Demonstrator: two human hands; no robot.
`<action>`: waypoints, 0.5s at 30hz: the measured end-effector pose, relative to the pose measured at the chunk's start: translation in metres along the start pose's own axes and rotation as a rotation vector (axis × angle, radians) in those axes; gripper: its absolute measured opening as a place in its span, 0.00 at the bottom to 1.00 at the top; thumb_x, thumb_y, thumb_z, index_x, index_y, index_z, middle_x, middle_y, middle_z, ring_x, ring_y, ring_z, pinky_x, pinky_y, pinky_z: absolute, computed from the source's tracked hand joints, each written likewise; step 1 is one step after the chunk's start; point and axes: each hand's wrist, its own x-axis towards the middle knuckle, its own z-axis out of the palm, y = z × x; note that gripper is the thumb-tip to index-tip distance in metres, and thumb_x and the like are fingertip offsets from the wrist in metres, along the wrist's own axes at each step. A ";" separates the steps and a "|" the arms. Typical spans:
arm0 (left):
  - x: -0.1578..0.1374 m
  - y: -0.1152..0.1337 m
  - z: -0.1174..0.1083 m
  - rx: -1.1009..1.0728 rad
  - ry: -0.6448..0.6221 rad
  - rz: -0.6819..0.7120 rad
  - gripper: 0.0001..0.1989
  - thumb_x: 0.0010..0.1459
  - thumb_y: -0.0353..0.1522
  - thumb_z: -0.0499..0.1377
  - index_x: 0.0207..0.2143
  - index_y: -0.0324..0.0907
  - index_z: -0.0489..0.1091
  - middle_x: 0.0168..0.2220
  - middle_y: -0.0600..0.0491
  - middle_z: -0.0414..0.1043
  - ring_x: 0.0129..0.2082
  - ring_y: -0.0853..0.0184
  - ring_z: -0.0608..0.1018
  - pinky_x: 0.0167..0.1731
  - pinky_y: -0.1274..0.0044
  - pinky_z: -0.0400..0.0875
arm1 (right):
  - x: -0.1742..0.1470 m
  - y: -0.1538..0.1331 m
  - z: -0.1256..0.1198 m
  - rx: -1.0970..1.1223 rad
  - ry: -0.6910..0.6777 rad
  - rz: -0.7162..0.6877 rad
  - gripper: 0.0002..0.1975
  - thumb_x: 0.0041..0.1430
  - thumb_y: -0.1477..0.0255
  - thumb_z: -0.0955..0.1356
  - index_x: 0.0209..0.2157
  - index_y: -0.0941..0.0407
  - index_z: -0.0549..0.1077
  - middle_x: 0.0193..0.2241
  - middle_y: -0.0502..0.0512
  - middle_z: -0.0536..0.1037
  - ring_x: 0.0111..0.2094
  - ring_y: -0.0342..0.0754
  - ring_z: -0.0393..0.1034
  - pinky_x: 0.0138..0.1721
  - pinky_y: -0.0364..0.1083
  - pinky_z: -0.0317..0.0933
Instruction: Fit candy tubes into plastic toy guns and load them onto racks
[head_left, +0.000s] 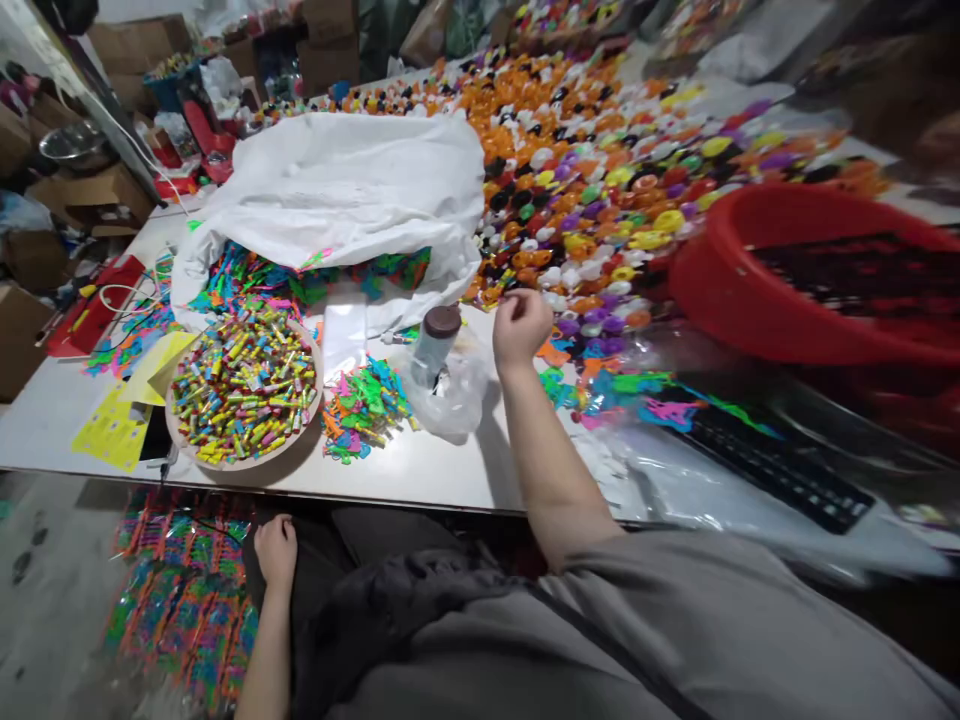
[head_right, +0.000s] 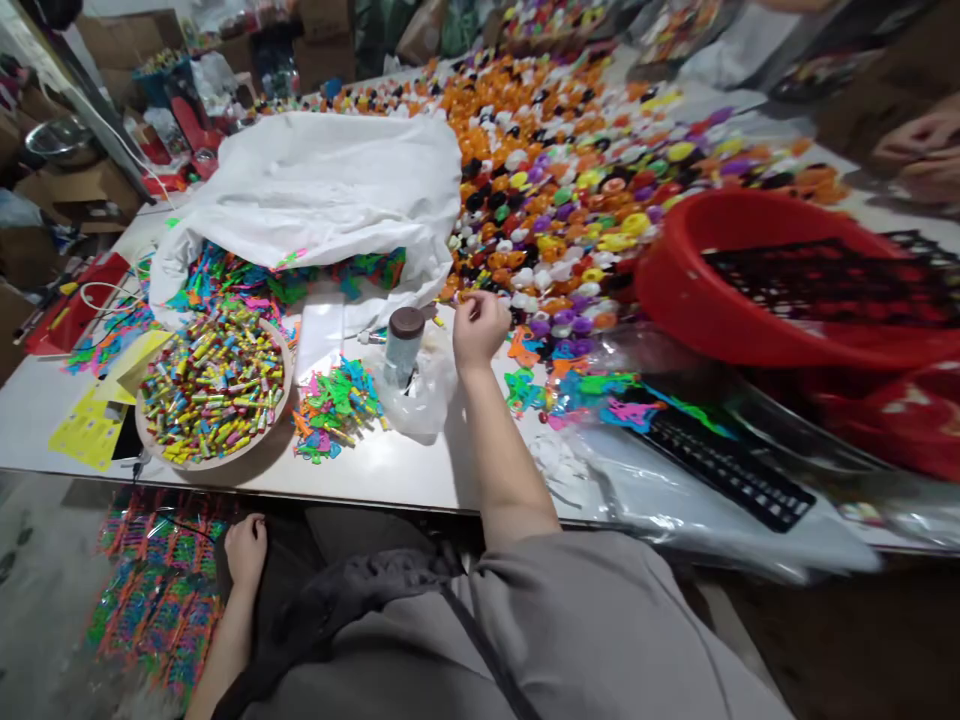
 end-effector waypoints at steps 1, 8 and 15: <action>0.002 0.002 -0.001 0.020 -0.011 0.005 0.16 0.59 0.31 0.44 0.37 0.41 0.72 0.37 0.46 0.76 0.42 0.58 0.75 0.52 0.66 0.59 | 0.019 0.013 0.008 -0.045 -0.064 0.024 0.15 0.61 0.74 0.56 0.42 0.61 0.71 0.38 0.62 0.74 0.40 0.49 0.66 0.47 0.50 0.56; 0.023 0.020 0.005 0.118 -0.070 0.015 0.16 0.60 0.32 0.44 0.38 0.40 0.72 0.35 0.46 0.76 0.40 0.59 0.76 0.43 0.70 0.64 | 0.059 0.064 0.080 -0.263 -0.552 -0.030 0.21 0.53 0.79 0.66 0.50 0.63 0.69 0.43 0.66 0.74 0.44 0.51 0.68 0.46 0.47 0.58; 0.038 0.049 0.016 0.271 -0.157 0.039 0.21 0.60 0.32 0.43 0.40 0.31 0.73 0.40 0.39 0.76 0.45 0.56 0.75 0.49 0.68 0.62 | 0.058 0.072 0.109 -0.372 -0.667 -0.044 0.16 0.58 0.77 0.59 0.44 0.68 0.72 0.45 0.74 0.70 0.48 0.57 0.65 0.46 0.49 0.58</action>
